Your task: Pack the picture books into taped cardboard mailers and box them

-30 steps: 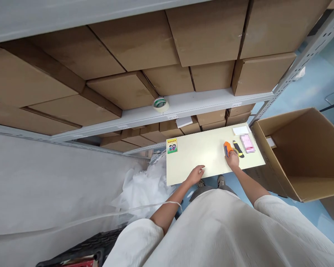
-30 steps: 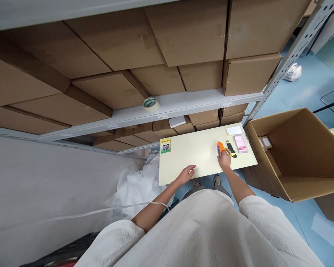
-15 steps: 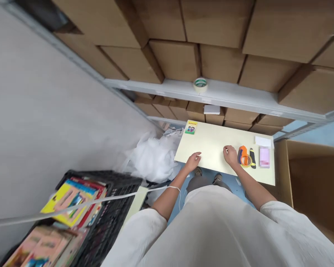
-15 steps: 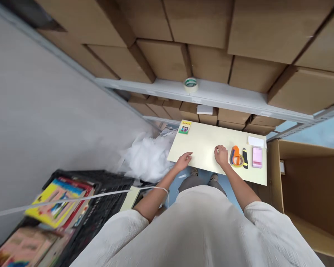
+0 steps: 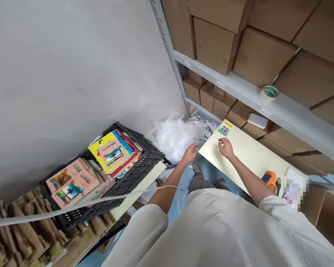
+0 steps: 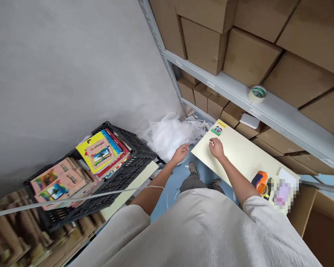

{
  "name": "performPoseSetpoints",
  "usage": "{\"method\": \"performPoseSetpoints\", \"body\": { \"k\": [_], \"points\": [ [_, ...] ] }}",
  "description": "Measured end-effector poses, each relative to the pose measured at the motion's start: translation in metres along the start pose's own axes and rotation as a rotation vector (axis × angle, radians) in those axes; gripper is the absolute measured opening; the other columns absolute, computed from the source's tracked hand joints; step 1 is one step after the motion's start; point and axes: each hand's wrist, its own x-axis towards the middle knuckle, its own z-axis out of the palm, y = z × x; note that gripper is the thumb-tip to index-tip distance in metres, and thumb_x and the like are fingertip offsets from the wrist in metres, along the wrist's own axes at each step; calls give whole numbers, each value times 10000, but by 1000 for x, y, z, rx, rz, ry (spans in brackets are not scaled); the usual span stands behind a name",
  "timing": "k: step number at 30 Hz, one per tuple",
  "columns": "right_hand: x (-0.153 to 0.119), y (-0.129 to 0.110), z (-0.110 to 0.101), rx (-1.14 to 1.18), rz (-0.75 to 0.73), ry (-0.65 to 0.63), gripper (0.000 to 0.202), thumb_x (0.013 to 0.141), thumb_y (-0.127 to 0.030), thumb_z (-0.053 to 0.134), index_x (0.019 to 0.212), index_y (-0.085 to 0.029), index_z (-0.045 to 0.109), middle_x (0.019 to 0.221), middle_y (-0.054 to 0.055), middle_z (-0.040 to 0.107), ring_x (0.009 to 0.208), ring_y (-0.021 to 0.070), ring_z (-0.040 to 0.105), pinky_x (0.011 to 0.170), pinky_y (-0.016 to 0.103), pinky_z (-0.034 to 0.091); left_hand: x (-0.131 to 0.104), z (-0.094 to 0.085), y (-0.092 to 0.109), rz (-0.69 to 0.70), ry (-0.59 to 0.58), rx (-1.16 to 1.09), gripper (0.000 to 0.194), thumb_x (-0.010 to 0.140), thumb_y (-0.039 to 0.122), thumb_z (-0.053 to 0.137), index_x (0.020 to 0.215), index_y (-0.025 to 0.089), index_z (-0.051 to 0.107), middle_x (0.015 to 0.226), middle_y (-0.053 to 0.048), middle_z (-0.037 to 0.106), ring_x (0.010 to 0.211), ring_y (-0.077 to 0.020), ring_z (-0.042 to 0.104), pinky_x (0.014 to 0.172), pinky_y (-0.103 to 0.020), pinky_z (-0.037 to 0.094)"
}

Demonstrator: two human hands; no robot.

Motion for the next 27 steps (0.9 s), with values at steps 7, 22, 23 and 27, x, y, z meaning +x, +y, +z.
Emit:
{"method": "performPoseSetpoints", "body": {
  "k": [7,22,23,27],
  "points": [
    [86,-56,83,64,-46,-147,265,963,-260,508,1112,-210,721,1175,112,724,979,247,686,1036,425,536,47,-50,-45,-118,83,-73,384,961,227,600,1328,193,711,1420,-153,683,1248,-269,713,1066,-415,595],
    [193,-51,272,155,59,-437,204,908,-275,576,1041,-233,725,1067,64,768,868,209,699,902,388,598,119,-51,-174,-454,296,-184,461,947,191,629,1407,199,654,1496,-161,620,1288,-288,676,1159,-457,528],
    [198,-48,285,148,55,-458,202,909,-270,576,1042,-235,724,1079,66,767,877,210,698,909,389,597,120,-48,-182,-469,311,-187,469,948,188,625,1416,197,648,1507,-163,609,1292,-291,671,1159,-460,528],
    [211,-43,327,93,14,-524,214,906,-235,588,1064,-232,732,1174,90,751,1070,245,694,1047,430,558,124,-37,-208,-490,344,-219,474,952,195,615,1424,227,640,1501,-139,605,1291,-287,658,1159,-467,527]
  ]
}}
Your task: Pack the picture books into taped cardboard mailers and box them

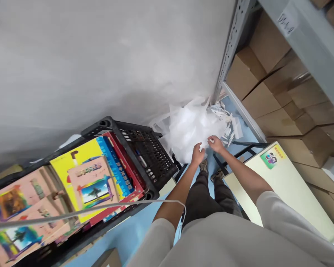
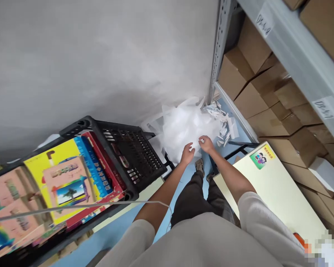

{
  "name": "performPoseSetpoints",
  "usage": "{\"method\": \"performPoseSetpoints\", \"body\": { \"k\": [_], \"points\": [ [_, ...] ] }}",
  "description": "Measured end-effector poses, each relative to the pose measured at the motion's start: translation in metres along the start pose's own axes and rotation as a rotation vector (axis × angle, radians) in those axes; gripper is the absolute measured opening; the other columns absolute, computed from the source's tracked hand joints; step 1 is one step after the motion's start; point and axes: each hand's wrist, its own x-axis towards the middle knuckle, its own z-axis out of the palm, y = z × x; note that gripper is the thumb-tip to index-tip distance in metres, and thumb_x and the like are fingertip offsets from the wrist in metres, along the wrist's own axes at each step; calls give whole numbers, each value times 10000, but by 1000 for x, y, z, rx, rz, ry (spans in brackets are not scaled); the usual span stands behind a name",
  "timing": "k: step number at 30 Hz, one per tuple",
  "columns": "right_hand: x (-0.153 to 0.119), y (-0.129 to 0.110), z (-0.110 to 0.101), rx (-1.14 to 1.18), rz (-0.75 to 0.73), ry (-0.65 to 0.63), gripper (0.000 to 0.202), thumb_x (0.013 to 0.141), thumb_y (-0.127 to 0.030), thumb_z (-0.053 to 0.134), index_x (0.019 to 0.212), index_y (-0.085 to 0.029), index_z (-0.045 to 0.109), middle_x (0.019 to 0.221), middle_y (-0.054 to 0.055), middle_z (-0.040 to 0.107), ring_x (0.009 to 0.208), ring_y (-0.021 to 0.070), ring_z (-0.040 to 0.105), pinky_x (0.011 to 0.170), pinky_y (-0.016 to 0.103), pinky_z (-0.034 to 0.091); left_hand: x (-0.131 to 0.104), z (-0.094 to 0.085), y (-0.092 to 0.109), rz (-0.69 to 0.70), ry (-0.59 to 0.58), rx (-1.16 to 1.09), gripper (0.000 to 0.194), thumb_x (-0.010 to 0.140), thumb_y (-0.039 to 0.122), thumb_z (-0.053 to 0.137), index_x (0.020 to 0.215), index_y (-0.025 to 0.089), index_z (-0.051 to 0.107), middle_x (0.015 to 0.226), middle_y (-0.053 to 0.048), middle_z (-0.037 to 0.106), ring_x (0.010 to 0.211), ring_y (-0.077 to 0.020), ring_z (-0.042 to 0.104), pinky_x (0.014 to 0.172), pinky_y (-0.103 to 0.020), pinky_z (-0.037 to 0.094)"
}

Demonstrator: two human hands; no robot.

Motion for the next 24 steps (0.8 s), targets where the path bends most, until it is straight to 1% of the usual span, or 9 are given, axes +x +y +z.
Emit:
{"method": "performPoseSetpoints", "body": {
  "k": [4,7,11,14,17,18,20,22,24],
  "points": [
    [20,-5,23,-174,-44,5,283,956,-243,567,1175,-202,740,1467,162,632,1377,332,558,1162,543,461,9,7,-21,-9,25,-19,490,958,192,586,1445,233,611,1524,-135,589,1360,-292,618,1197,-480,501],
    [39,-16,44,-284,-242,-90,367,984,-216,516,1287,-190,722,1623,175,523,1491,383,438,1199,644,368,15,6,-37,-11,141,13,550,951,179,590,1499,217,561,1585,-149,545,1517,-314,493,1298,-510,393],
    [81,-26,86,-362,-540,-328,371,917,-162,561,1240,-180,743,1646,174,523,1571,405,353,1253,699,239,26,-7,-61,-87,327,57,655,941,171,606,1580,199,465,1704,-167,417,1651,-342,290,1358,-553,272],
    [110,-22,125,-339,-583,-367,375,851,-202,628,1205,-197,752,1616,165,557,1596,425,323,1279,737,151,32,-18,-77,-112,370,63,680,948,169,587,1608,203,425,1733,-168,371,1665,-339,263,1358,-555,273],
    [119,-13,150,-261,-559,-369,495,819,-274,654,1307,-223,723,1488,152,655,1577,423,354,1297,749,103,32,-25,-86,-98,362,68,676,954,170,577,1611,220,422,1728,-158,376,1661,-334,276,1357,-558,280],
    [118,-11,151,-240,-558,-367,536,819,-285,654,1349,-224,706,1455,151,671,1567,423,366,1302,743,98,31,-27,-87,-97,356,69,675,953,168,579,1608,217,425,1726,-159,378,1661,-335,276,1359,-558,276],
    [108,-12,143,-240,-572,-366,567,845,-269,632,1405,-199,678,1467,166,661,1540,435,386,1295,731,125,28,-29,-84,-103,342,62,677,944,155,585,1601,202,430,1720,-169,382,1659,-337,277,1366,-556,261],
    [93,-19,120,-294,-595,-379,541,895,-219,579,1426,-163,661,1547,188,607,1490,447,417,1258,713,203,23,-30,-76,-111,320,35,691,931,142,596,1599,188,427,1718,-184,381,1656,-347,280,1369,-567,246],
    [77,-32,90,-360,-602,-383,517,944,-175,516,1443,-138,646,1605,200,558,1427,443,452,1208,674,278,19,-29,-63,-104,291,-1,722,913,138,617,1604,187,412,1724,-193,369,1657,-363,273,1369,-586,234]
  ]
}}
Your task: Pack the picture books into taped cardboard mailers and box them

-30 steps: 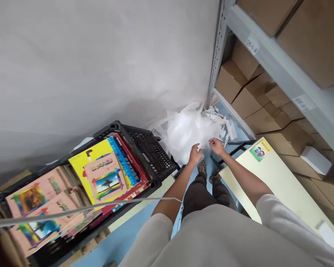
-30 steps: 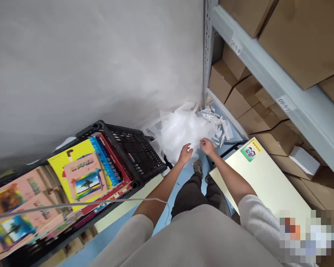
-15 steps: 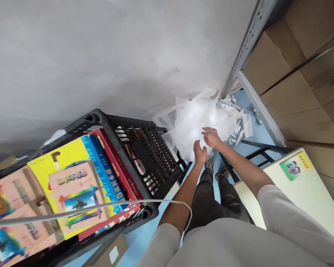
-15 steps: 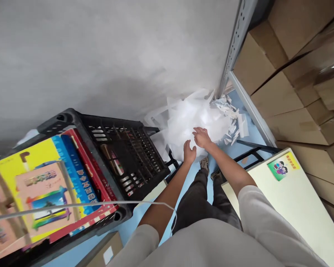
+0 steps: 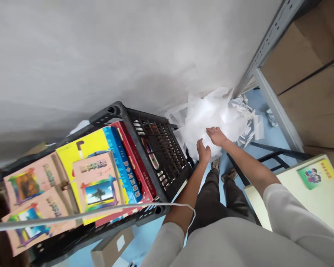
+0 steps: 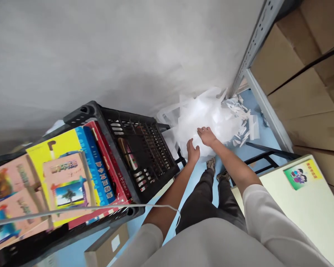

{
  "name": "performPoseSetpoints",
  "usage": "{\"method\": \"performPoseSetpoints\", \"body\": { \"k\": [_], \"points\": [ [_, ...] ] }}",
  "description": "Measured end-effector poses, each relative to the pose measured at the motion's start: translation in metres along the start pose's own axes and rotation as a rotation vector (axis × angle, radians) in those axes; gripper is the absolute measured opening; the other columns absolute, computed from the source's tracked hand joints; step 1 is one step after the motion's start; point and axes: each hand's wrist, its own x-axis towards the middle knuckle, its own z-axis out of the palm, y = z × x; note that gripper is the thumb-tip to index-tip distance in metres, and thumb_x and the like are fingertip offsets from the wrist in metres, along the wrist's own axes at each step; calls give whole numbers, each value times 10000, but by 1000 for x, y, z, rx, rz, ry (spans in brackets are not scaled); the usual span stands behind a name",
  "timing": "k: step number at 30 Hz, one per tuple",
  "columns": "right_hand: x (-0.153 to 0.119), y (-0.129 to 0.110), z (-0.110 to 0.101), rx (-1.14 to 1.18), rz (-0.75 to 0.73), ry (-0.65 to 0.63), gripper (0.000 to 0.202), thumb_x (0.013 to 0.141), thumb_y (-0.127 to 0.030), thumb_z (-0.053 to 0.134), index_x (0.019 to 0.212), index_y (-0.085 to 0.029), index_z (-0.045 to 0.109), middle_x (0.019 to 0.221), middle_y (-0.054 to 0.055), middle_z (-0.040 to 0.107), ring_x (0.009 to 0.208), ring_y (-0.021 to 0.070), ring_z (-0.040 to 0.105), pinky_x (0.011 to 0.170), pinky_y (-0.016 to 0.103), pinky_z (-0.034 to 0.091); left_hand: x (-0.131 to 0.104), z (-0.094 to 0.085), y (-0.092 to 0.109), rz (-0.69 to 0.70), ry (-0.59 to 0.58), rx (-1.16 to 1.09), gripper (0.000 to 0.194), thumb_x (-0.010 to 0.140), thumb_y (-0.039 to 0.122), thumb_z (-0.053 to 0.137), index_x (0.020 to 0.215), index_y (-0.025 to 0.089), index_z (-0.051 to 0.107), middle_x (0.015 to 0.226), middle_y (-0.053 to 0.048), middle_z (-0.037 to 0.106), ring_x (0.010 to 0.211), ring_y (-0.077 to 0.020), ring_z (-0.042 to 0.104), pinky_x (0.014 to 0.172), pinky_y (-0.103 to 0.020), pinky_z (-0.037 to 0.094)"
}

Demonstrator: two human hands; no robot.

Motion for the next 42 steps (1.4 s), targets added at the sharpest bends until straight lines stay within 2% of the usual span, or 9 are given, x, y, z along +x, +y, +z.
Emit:
{"method": "performPoseSetpoints", "body": {
  "k": [6,11,17,23,27,30,33,38,42],
  "points": [
    [-60,-40,-93,-150,62,126,540,999,-135,440,1516,-107,594,1608,203,550,1393,414,441,1153,609,309,-19,12,59,116,-6,-34,748,917,129,611,1620,185,358,1709,-192,371,1647,-343,291,1370,-536,251],
    [-121,-66,-148,-220,125,246,567,994,-130,451,1545,-132,585,1590,175,577,1388,388,451,1156,576,309,-47,14,127,230,14,-23,777,924,132,617,1638,196,316,1734,-197,314,1659,-353,252,1360,-551,249],
    [-196,-86,-185,-381,160,353,639,966,-104,509,1600,-175,549,1594,141,595,1346,372,483,1120,554,352,-87,-4,213,320,100,154,799,951,192,564,1679,230,238,1773,-177,288,1665,-319,245,1325,-549,273],
    [-269,-99,-204,-520,228,408,675,974,-87,508,1640,-197,499,1668,113,529,1351,358,501,1087,523,399,-109,-5,271,450,-59,266,728,983,290,568,1657,248,297,1699,-160,453,1617,-315,344,1300,-549,283],
    [-322,-116,-199,-508,338,492,655,978,-89,487,1624,-191,509,1687,124,502,1425,357,479,1115,531,404,-133,12,285,515,-178,311,650,930,250,661,1548,248,460,1501,-148,647,1509,-330,486,1275,-560,292],
    [-363,-131,-185,-423,477,599,555,979,-111,473,1511,-183,614,1686,146,495,1465,360,467,1139,549,405,-163,25,289,707,-213,328,444,930,179,648,1368,240,611,1382,-127,713,1462,-324,525,1269,-571,267],
    [-398,-144,-169,-230,661,844,404,1004,-198,455,1314,-180,713,1628,185,537,1447,362,506,1128,559,440,-199,36,289,940,-264,349,236,989,169,590,1194,232,687,1304,-127,741,1459,-331,514,1249,-583,257],
    [-441,-163,-160,253,871,1278,417,1037,-520,483,1215,-212,699,1311,152,708,1109,278,687,938,435,572,-263,51,271,1265,-470,455,233,1057,195,524,1181,232,717,1255,-126,748,1341,-303,566,1146,-495,359],
    [-468,-171,-153,398,1023,1286,464,833,-552,749,1157,-222,714,1091,83,755,877,231,681,878,394,564,-309,62,242,1418,-628,554,297,1065,167,483,1210,230,734,1246,-128,748,1311,-286,571,1106,-454,401]
  ]
}}
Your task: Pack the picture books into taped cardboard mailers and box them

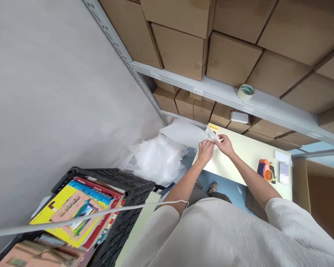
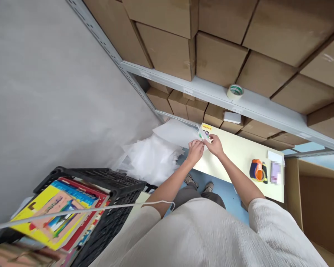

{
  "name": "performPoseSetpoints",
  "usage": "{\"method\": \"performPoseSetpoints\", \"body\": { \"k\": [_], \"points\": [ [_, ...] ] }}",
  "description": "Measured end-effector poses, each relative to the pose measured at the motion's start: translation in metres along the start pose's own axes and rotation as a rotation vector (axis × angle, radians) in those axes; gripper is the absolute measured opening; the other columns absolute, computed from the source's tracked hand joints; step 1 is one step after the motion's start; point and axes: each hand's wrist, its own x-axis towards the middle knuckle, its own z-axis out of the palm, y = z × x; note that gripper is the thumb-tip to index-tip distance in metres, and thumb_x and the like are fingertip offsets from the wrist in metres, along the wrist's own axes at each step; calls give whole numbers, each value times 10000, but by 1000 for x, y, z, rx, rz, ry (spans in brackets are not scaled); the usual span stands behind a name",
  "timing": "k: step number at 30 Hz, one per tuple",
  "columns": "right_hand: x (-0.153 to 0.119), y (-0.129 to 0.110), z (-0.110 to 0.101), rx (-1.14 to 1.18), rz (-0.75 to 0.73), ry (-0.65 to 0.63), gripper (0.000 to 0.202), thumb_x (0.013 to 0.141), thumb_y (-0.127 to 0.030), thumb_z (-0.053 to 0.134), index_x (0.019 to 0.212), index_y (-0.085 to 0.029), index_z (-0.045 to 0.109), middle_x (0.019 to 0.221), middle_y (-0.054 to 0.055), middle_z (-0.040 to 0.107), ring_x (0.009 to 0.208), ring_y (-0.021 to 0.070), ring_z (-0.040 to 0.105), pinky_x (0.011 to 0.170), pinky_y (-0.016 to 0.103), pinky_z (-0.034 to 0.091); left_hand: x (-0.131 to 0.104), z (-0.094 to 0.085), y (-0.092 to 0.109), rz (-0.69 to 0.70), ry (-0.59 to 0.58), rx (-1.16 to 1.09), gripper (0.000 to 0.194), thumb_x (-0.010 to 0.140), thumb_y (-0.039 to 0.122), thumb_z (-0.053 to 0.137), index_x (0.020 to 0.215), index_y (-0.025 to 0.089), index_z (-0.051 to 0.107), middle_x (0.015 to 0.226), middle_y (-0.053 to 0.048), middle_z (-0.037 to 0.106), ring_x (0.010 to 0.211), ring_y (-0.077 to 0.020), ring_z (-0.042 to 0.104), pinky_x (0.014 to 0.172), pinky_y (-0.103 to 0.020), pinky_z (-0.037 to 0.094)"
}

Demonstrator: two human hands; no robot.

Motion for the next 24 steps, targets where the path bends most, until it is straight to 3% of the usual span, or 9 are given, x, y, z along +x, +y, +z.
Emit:
{"method": "performPoseSetpoints", "body": {
  "k": [3,5,9,13,16,19,21,24],
  "points": [
    [-9,22,-15,43,187,-42,245,767,-437,743,897,-232,706,831,30,735,792,226,668,816,368,548,-12,21,25,-1,-63,-1,312,1062,193,494,1266,223,728,1323,-130,737,1349,-293,554,1119,-448,415],
    [-17,37,-25,168,264,11,184,754,-409,711,811,-241,665,767,18,714,780,219,664,791,352,545,-19,32,35,-54,-82,3,348,1064,254,510,1356,210,694,1420,-138,703,1397,-311,525,1152,-465,405],
    [-36,60,-47,422,330,175,220,717,-401,699,853,-235,647,841,29,735,837,209,687,771,321,548,-22,40,43,-252,-119,59,503,1051,288,487,1529,158,574,1616,-177,564,1503,-353,437,1206,-528,356],
    [-52,71,-63,577,516,294,263,700,-386,696,902,-222,655,964,59,756,874,202,716,740,294,551,-14,36,42,-365,-172,129,612,1003,241,500,1604,122,483,1700,-211,448,1547,-377,373,1202,-551,335],
    [-61,80,-68,614,666,306,204,732,-354,674,886,-229,629,953,60,752,850,185,716,709,274,553,-9,32,39,-358,-221,176,539,986,210,513,1519,162,577,1592,-205,560,1485,-381,423,1155,-545,363],
    [-68,90,-66,539,804,260,129,768,-312,649,854,-239,587,848,36,728,756,159,692,659,254,537,-5,29,32,-267,-295,204,358,1002,161,485,1265,206,724,1320,-175,699,1370,-360,505,1101,-518,403],
    [-73,96,-64,495,875,223,110,775,-293,652,814,-235,566,767,31,704,681,154,666,622,256,523,0,29,25,-204,-322,213,321,1016,135,468,1164,213,742,1230,-166,704,1310,-346,549,1076,-493,429],
    [-80,103,-62,458,958,177,115,791,-282,661,770,-222,566,700,49,694,615,165,645,580,271,509,12,32,16,-171,-337,202,313,1036,121,452,1169,210,721,1254,-160,667,1186,-314,637,1017,-442,485]
  ]
}}
